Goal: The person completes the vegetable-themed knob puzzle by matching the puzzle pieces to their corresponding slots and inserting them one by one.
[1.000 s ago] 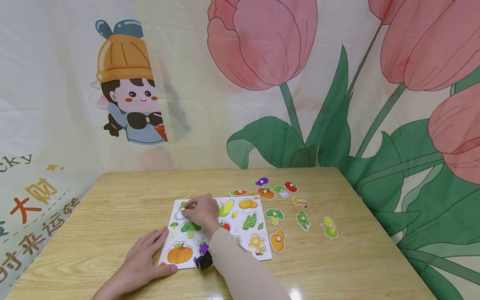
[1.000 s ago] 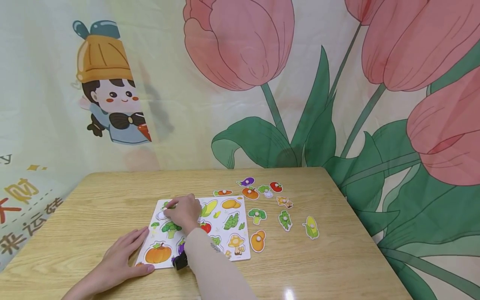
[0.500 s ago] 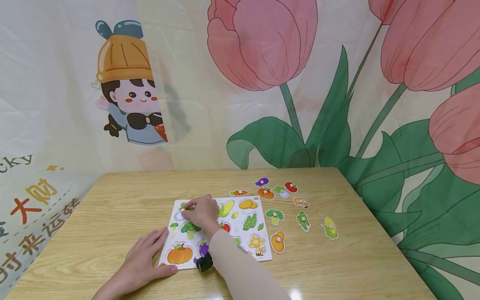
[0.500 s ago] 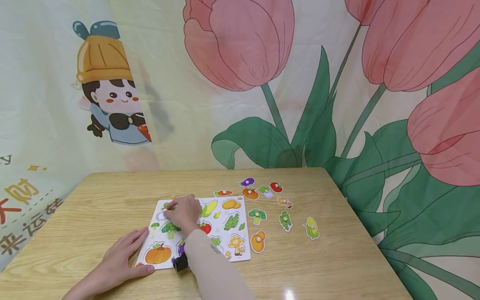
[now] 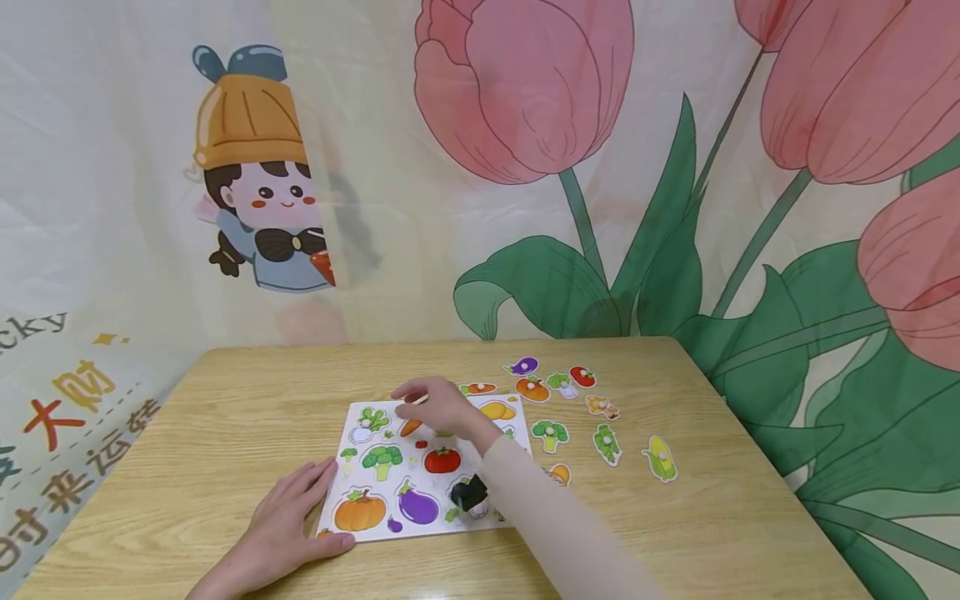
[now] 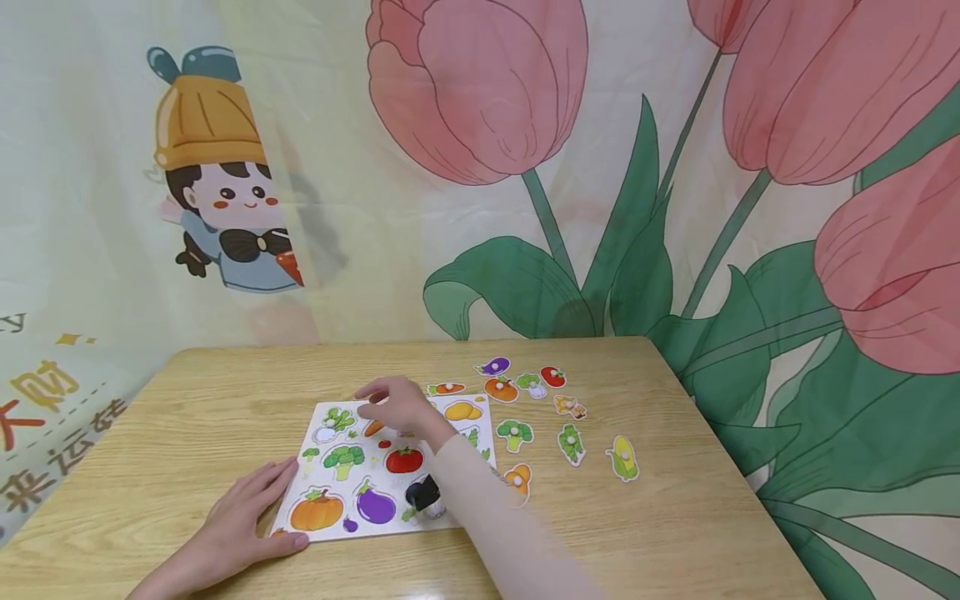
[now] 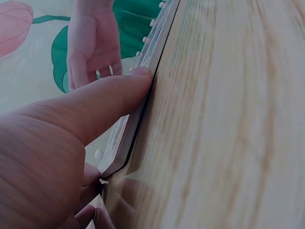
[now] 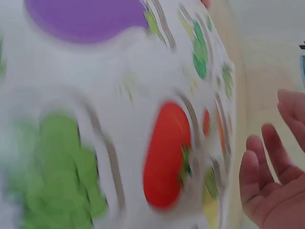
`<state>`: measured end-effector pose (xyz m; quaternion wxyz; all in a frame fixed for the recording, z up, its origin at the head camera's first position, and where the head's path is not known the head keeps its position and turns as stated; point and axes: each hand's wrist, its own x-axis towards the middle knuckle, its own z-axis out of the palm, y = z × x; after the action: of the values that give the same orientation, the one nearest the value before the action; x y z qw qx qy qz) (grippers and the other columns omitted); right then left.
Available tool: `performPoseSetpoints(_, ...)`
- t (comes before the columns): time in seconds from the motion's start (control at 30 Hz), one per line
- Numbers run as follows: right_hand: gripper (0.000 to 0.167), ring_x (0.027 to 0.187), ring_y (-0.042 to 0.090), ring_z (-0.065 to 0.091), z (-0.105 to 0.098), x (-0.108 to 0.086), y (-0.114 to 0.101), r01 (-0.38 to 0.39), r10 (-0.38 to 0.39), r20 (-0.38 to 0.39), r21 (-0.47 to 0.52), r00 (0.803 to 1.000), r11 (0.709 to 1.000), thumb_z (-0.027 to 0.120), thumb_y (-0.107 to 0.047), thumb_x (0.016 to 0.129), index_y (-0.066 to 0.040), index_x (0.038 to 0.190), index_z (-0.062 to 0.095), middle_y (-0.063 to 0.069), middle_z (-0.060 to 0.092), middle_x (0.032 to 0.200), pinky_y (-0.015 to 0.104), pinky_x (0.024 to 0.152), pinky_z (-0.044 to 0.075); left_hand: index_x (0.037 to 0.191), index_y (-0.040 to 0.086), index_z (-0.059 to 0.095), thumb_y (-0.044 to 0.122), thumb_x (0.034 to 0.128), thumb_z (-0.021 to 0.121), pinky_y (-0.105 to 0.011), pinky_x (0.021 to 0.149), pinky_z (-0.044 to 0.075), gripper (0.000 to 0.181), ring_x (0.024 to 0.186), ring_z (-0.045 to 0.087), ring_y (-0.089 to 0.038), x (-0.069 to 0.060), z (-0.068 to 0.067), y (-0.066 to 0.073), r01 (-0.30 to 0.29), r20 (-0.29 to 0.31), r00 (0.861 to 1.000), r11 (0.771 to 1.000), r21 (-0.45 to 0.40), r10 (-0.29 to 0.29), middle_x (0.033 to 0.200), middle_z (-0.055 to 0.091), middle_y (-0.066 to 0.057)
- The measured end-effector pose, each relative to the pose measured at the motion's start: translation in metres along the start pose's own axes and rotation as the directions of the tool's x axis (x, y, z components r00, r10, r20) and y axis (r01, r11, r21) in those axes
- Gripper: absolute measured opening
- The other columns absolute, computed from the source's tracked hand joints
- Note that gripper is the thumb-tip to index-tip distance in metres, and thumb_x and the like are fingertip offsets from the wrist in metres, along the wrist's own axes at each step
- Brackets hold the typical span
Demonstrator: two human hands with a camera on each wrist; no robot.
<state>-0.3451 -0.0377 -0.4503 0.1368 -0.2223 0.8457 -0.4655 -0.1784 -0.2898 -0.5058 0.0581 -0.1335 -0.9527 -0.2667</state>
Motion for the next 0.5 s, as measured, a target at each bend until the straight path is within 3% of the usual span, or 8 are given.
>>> performPoseSetpoints(0.2, 0.033, 0.11, 0.017, 0.066, -0.056, -0.007, 0.019, 0.116, -0.11, 0.055, -0.099, 0.992, 0.988, 0.07, -0.027, 0.105, -0.018, 0.136, 0.073, -0.003, 0.071, 0.124, 0.029, 0.091, 0.059, 0.159, -0.001, 0.045, 0.058, 0.0789, 0.087, -0.074, 0.115, 0.023, 0.108, 0.151, 0.029, -0.05, -0.001, 0.001, 0.002, -0.015, -0.014, 1.0, 1.0, 0.002, 0.015, 0.163, 0.044, -0.022)
performPoseSetpoints(0.37, 0.03, 0.113, 0.022, 0.065, -0.094, -0.01, 0.037, 0.157, -0.149, 0.055, -0.175, 0.987, 0.972, 0.068, -0.022, 0.106, -0.015, 0.135, 0.073, 0.008, 0.071, 0.134, 0.031, 0.093, 0.059, 0.159, -0.001, 0.045, 0.058, 0.0786, 0.087, -0.073, 0.116, 0.022, 0.109, 0.151, 0.029, -0.049, -0.002, 0.0, 0.002, -0.008, -0.013, 1.0, 1.0, 0.006, 0.008, 0.163, 0.043, -0.021)
performPoseSetpoints(0.5, 0.029, 0.113, 0.025, 0.064, -0.112, -0.008, 0.052, 0.153, -0.149, 0.035, -0.23, 0.988, 0.961, 0.067, -0.017, 0.106, -0.012, 0.134, 0.073, 0.008, 0.072, 0.132, 0.032, 0.094, 0.059, 0.159, -0.001, 0.045, 0.058, 0.0787, 0.087, -0.073, 0.116, 0.023, 0.108, 0.151, 0.029, -0.049, -0.003, -0.001, 0.001, -0.014, -0.018, 1.0, 1.0, 0.01, 0.014, 0.163, 0.043, -0.021)
